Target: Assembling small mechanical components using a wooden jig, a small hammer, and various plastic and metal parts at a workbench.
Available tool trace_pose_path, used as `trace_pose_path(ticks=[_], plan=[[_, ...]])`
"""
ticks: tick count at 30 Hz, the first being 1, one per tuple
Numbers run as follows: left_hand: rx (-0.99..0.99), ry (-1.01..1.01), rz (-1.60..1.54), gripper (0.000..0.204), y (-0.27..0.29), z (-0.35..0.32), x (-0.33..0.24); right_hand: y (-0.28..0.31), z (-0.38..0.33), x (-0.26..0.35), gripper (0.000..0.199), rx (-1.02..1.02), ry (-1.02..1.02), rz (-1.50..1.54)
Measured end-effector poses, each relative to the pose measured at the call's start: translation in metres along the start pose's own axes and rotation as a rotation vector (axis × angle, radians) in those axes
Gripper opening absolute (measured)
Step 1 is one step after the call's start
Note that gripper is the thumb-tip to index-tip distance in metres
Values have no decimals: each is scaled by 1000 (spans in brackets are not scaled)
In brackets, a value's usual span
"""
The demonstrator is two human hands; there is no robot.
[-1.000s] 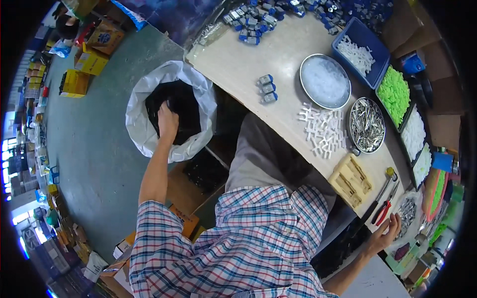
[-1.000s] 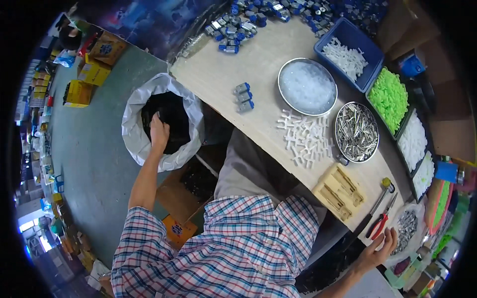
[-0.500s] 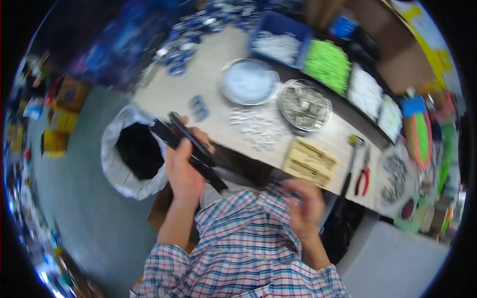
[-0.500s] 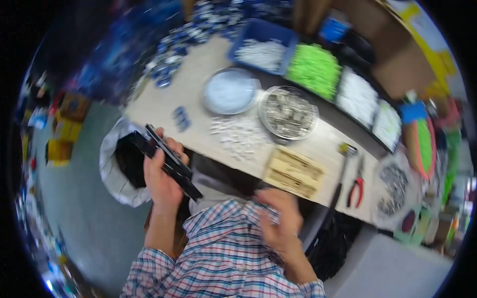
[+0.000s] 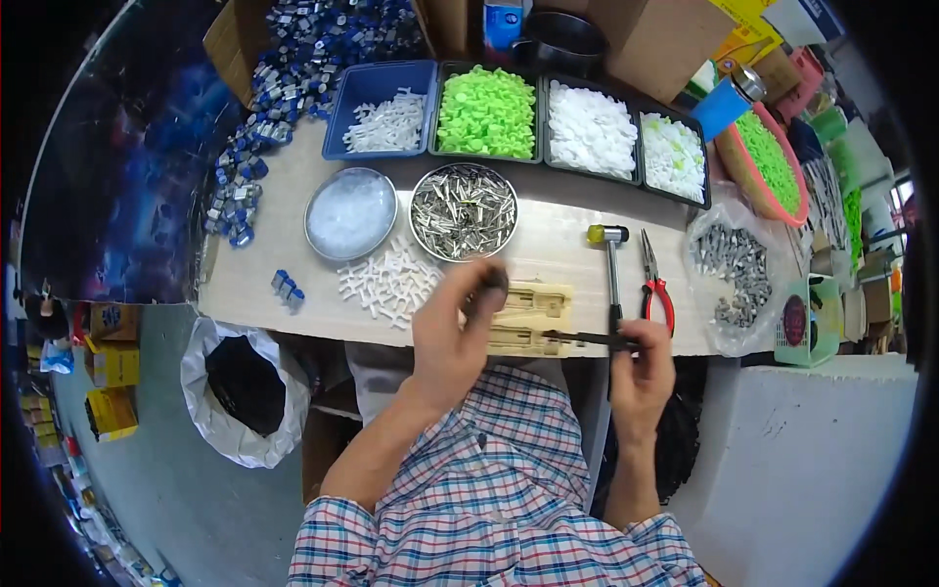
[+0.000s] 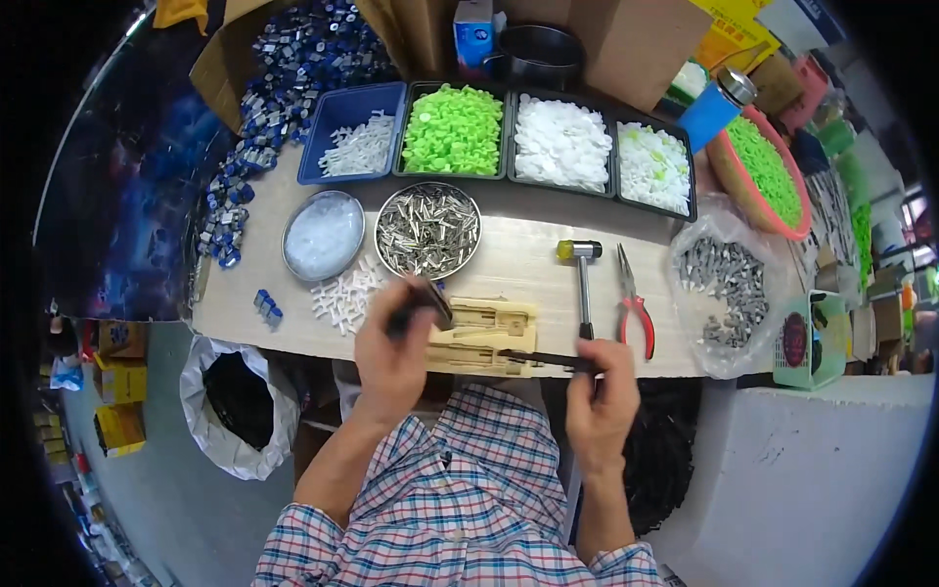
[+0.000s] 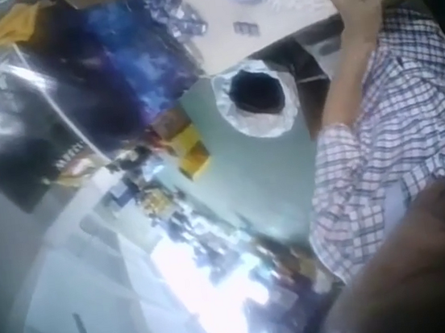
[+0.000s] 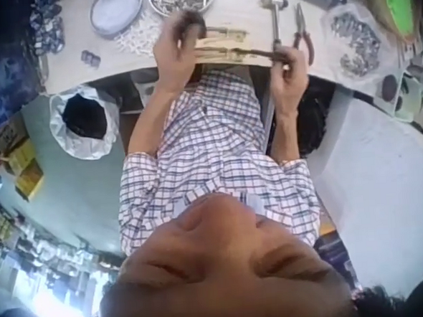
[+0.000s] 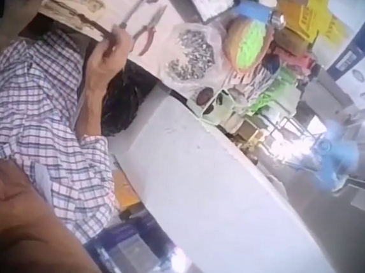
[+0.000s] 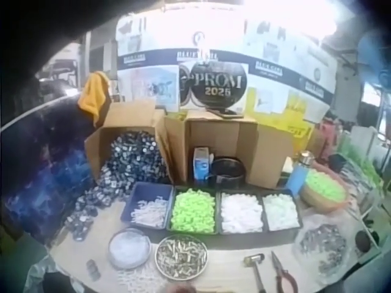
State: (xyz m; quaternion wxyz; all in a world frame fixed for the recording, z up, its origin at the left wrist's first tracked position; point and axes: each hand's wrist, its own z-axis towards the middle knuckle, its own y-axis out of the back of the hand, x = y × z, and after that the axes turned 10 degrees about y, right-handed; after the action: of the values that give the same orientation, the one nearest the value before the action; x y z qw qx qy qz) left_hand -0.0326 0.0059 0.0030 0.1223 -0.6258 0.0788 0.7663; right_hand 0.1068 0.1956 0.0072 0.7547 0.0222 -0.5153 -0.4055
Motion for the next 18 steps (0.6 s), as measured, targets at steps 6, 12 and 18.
trace_pose_path(ticks=[6,12,18], plan=[[331,-679,960,39,-2,-38,17,4,52,8,41,194,264,-450],[306,-630,995,39,3,-51,30,-58,71,-10,35,457,385,-200],[317,-543,1061,41,-1,-63,31,-88,81,-12,26,549,409,-130]])
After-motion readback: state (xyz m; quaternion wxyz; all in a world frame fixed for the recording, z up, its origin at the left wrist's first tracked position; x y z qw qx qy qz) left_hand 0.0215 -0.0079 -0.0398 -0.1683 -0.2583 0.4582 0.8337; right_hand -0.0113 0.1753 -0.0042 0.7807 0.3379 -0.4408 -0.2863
